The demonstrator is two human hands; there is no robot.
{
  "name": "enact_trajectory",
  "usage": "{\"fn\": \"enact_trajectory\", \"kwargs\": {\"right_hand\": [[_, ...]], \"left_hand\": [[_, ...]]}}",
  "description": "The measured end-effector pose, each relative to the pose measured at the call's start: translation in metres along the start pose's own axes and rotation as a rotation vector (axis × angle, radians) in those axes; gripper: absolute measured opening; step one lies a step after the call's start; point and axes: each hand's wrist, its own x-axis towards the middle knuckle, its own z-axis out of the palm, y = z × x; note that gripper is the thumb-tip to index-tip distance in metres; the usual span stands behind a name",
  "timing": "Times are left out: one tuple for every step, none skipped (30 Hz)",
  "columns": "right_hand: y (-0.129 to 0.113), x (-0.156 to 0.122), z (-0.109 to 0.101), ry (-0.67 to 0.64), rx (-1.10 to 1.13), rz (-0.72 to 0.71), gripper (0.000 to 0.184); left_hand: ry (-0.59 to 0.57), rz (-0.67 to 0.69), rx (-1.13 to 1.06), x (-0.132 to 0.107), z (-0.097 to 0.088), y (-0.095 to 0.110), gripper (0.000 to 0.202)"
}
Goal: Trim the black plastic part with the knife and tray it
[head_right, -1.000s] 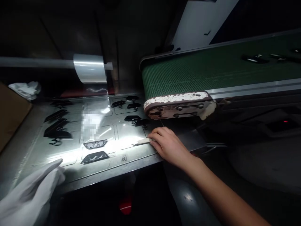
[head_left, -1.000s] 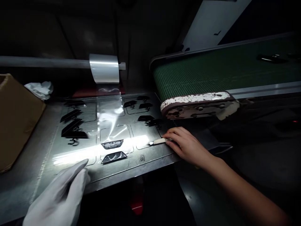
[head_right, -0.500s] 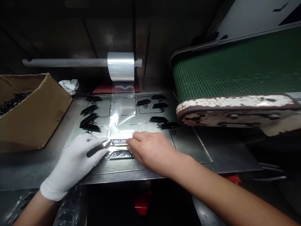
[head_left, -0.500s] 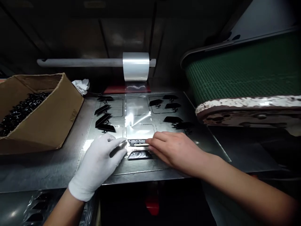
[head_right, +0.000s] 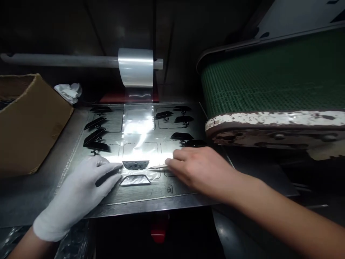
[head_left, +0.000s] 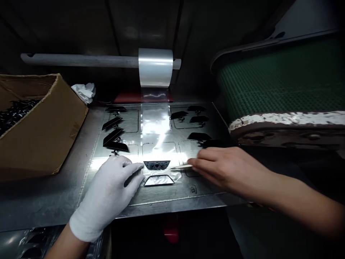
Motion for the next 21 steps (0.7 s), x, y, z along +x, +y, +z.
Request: {"fn": "enact_trajectory", "kwargs": {"right_hand": [[0.009,-0.016,-0.001,-0.019,-0.045,0.01,0.024],[0.017,-0.032,0.0,-0.018,-0.074,0.028,0.026],[0.024,-0.047,0.003,-0.004,-0.085,0.058,0.027],[0.028,-0.06,0.009,0.031,-0.069,0.105,0.027],[0.029,-0.07,0.016,0.071,-0.044,0.152,0.03],[0.028,-0.076,0.024,0.114,-0.025,0.206,0.033],[0.025,-0.08,0.033,0.158,-0.013,0.256,0.036],[0.021,-0.081,0.043,0.204,0.0,0.3,0.039],[0.016,-0.08,0.051,0.253,0.016,0.337,0.041],[0.011,-0.077,0.059,0.303,0.034,0.365,0.042],[0.007,-0.074,0.064,0.35,0.053,0.385,0.042],[0.005,-0.071,0.068,0.39,0.074,0.401,0.042],[0.003,-0.069,0.07,0.427,0.093,0.411,0.041],[0.003,-0.069,0.071,0.461,0.11,0.422,0.04],[0.002,-0.07,0.071,0.492,0.125,0.43,0.039],[0.002,-0.072,0.069,0.524,0.146,0.434,0.038],[-0.001,-0.075,0.068,0.56,0.17,0.437,0.036],[-0.006,-0.079,0.066,0.594,0.195,0.436,0.035],[-0.014,-0.083,0.066,0.628,0.21,0.431,0.034],[-0.027,-0.086,0.066,0.661,0.246,0.422,0.032],[-0.044,-0.089,0.068,0.677,0.331,0.41,0.03]], "left_hand": [[-0.001,-0.002,0.002,-0.001,0.0,-0.001,0.021],[0.002,-0.004,-0.003,-0.002,0.0,-0.001,0.02],[0.008,-0.003,-0.016,-0.004,-0.001,0.0,0.02],[0.022,0.008,-0.035,-0.005,-0.002,0.002,0.019],[0.035,0.029,-0.052,-0.007,-0.003,0.005,0.019],[0.036,0.065,-0.056,-0.008,-0.004,0.01,0.019],[0.014,0.108,-0.036,-0.008,-0.005,0.017,0.019],[-0.024,0.153,0.007,-0.008,-0.005,0.025,0.02],[-0.071,0.196,0.068,-0.007,-0.005,0.033,0.021],[-0.114,0.235,0.139,-0.005,-0.005,0.041,0.024],[-0.141,0.265,0.212,-0.003,-0.005,0.049,0.027],[-0.141,0.29,0.279,-0.001,-0.004,0.056,0.03],[-0.123,0.309,0.333,0.001,-0.002,0.061,0.033],[-0.097,0.321,0.372,0.002,-0.001,0.064,0.034],[-0.071,0.326,0.398,0.003,0.0,0.067,0.034],[-0.042,0.326,0.409,0.001,0.0,0.068,0.032],[-0.009,0.323,0.406,-0.002,0.001,0.069,0.029],[0.026,0.321,0.393,-0.007,0.001,0.07,0.025],[0.068,0.318,0.376,-0.015,0.001,0.07,0.023],[0.118,0.31,0.36,-0.024,0.003,0.071,0.022],[0.204,0.306,0.329,-0.036,0.005,0.072,0.022]]}}
